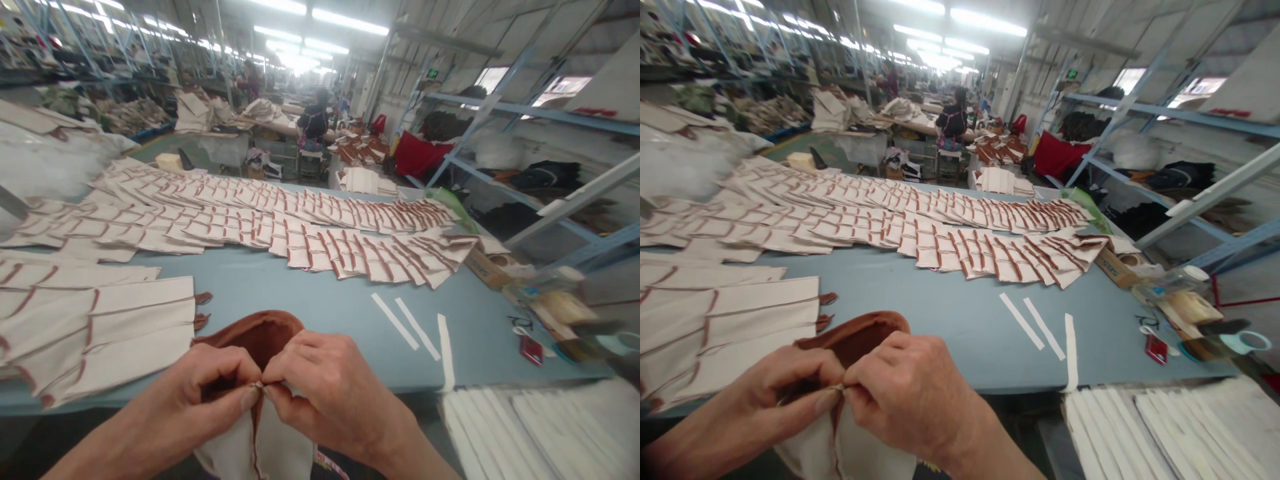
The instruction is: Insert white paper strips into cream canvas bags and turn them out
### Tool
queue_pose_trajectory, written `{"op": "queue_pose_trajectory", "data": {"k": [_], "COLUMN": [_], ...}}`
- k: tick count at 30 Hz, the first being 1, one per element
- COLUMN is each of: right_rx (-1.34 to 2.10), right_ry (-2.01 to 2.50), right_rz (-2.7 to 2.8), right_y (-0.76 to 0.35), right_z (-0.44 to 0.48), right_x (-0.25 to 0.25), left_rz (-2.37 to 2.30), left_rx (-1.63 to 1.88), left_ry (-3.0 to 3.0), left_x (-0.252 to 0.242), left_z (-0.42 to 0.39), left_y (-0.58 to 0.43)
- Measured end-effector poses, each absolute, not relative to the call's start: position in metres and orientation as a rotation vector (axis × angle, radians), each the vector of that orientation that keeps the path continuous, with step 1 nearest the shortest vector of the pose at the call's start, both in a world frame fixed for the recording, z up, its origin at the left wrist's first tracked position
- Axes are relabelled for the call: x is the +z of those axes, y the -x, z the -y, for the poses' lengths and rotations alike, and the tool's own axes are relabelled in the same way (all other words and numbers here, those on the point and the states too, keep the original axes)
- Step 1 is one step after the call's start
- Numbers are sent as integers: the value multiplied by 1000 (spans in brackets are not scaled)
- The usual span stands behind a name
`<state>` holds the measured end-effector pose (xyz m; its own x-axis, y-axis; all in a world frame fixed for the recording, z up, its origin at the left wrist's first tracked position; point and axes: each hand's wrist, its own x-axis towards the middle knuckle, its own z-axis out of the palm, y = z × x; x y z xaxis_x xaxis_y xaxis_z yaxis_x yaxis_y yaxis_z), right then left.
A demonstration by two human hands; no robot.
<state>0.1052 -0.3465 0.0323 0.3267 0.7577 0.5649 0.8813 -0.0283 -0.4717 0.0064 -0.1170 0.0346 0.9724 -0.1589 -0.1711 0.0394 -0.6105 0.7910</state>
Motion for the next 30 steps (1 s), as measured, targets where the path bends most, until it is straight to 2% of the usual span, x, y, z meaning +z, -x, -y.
{"op": "queue_pose_trajectory", "data": {"k": [8, 16, 23, 27, 30], "right_rx": [-422, 24, 223, 374, 361], "right_ry": [1857, 1781, 2206, 2122, 2149], "right_rz": [1374, 1231, 1318, 1090, 1045], "right_y": [-100, -112, -112, -111, -106], "right_z": [323, 312, 296, 296, 296], "right_x": [34, 33, 35, 39, 41], "left_rz": [51, 18, 97, 158, 239], "left_rx": [-344, -367, -215, -149, -129], "left_ry": [-2179, -2167, -2397, -2421, -2393], "left_x": [35, 30, 20, 25, 27], "left_z": [101, 97, 88, 86, 85], "left_y": [-8, -13, -22, -27, -24]}}
